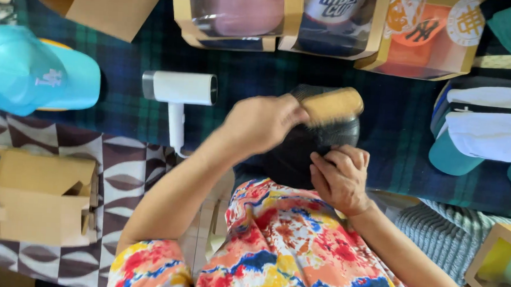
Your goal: The person cleans a black baseball cap using a wooden brush. They first brush the inside of the cap, then turn it over to brush the exterior mesh and fabric surfaces. The cap is held and rotated throughout the process to access different areas.
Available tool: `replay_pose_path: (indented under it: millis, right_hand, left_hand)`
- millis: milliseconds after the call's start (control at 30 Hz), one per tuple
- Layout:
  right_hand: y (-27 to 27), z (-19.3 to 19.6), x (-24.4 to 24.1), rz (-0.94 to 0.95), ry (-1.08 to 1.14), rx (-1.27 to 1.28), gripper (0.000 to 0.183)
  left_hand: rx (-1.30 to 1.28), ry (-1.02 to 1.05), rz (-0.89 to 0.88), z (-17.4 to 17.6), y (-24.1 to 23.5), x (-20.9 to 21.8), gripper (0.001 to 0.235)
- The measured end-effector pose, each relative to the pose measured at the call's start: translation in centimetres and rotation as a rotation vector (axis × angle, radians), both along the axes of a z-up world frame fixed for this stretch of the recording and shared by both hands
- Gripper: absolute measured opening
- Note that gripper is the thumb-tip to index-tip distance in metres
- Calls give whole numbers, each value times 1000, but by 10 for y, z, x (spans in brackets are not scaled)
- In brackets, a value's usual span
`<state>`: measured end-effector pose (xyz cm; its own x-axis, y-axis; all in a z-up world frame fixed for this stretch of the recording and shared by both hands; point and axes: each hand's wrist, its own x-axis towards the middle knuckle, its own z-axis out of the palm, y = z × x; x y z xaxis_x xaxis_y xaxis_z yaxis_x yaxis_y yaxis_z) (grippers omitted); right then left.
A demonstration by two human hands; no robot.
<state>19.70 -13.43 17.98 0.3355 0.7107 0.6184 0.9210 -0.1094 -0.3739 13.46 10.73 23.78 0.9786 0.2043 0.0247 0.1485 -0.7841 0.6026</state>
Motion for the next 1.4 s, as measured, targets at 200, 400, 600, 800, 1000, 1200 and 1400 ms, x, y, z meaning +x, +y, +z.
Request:
replay_pose_path:
  millis: [200, 400, 600, 800, 1000, 1200, 1400]
  right_hand:
    - [-2, -8, 7, 61, 8, 31, 16]
    - [-2, -24, 28, -10, 32, 41, 9]
    - [36, -7, 66, 24, 217, -154, 33]
    - [41, -1, 68, -57, 569, -369, 37]
    - [40, 6, 69, -91, 621, -391, 41]
    - [37, -24, 82, -38, 474, -348, 39]
    - [34, -15, 75, -55, 526, -356, 39]
  left_hand:
    - [-108, 269, 271, -78, -7, -49, 45]
    - [-402, 400, 507, -66, -49, -83, 42]
    - [-623, 542, 734, -146, -83, -126, 47]
    - [-569, 403, 715, -52, -102, -137, 48]
    - [-364, 152, 454, -107, -120, -104, 33]
    - [-488, 217, 847, -157, -123, -164, 42]
    - [-427, -94, 582, -175, -160, -139, 43]
